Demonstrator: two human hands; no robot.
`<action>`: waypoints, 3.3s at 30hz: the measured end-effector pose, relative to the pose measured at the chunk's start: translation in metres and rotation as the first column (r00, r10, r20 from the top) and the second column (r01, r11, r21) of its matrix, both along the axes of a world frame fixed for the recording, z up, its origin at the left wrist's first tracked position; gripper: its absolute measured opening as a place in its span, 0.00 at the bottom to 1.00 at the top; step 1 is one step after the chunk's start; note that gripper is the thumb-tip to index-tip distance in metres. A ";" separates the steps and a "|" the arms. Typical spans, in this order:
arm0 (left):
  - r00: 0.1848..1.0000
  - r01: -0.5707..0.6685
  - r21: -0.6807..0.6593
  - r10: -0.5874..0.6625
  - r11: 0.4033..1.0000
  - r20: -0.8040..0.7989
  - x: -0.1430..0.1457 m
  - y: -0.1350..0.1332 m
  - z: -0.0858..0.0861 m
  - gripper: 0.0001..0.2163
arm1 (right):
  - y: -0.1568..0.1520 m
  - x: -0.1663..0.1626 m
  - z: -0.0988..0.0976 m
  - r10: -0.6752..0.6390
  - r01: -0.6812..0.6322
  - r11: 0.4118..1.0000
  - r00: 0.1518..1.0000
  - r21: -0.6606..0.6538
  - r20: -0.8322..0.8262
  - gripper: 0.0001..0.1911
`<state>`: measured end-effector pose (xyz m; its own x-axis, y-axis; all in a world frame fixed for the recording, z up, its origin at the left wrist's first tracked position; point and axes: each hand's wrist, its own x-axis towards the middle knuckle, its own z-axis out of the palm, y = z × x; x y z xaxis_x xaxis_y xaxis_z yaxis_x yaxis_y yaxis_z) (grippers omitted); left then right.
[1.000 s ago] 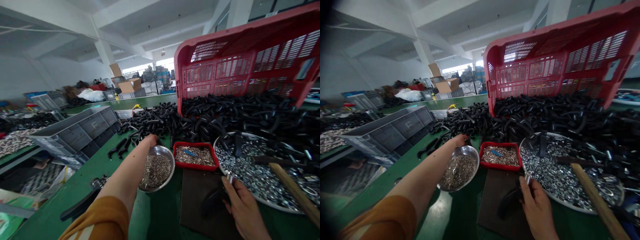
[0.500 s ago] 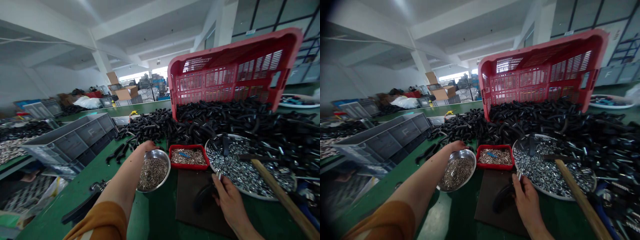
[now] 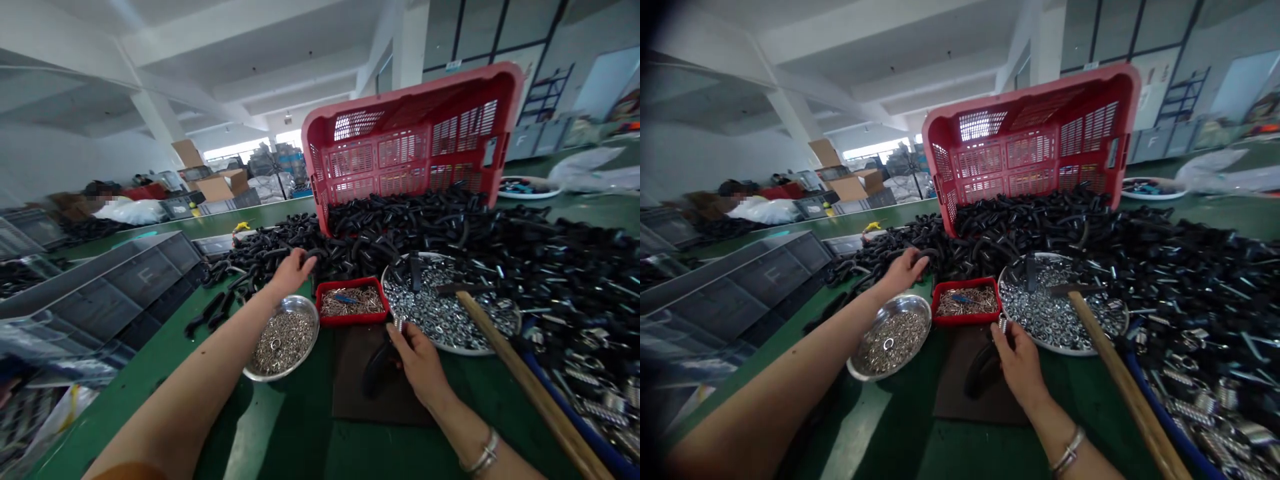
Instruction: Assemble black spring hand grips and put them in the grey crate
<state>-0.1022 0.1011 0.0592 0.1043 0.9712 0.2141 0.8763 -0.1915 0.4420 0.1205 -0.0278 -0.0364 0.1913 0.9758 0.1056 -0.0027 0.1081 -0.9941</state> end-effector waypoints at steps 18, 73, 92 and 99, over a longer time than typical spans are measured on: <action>0.656 0.169 -0.090 -0.044 0.981 0.754 0.105 -0.146 -0.058 0.19 | -0.027 0.006 0.044 0.013 -0.137 0.961 0.892 0.242 0.452 0.08; 0.989 0.123 -0.113 -0.131 0.986 -0.067 0.103 -0.156 -0.045 0.52 | -0.010 0.003 0.014 0.366 -0.372 0.924 0.928 -0.093 -0.075 0.18; 0.930 0.302 -0.025 -0.301 0.953 -0.212 0.082 -0.128 -0.055 0.46 | 0.022 -0.006 0.046 0.309 -0.241 0.949 0.588 -0.203 0.748 0.24; 0.871 0.418 -0.100 -0.429 0.903 -0.237 0.085 -0.125 -0.059 0.46 | 0.104 -0.011 0.065 0.208 -0.395 0.907 0.126 -0.143 0.970 0.07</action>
<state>-0.0176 -0.0239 0.0001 0.5517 0.8297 0.0848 0.7973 -0.5545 0.2384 0.1093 0.0766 0.0289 -0.4576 0.8867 0.0665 0.8616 0.4607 -0.2131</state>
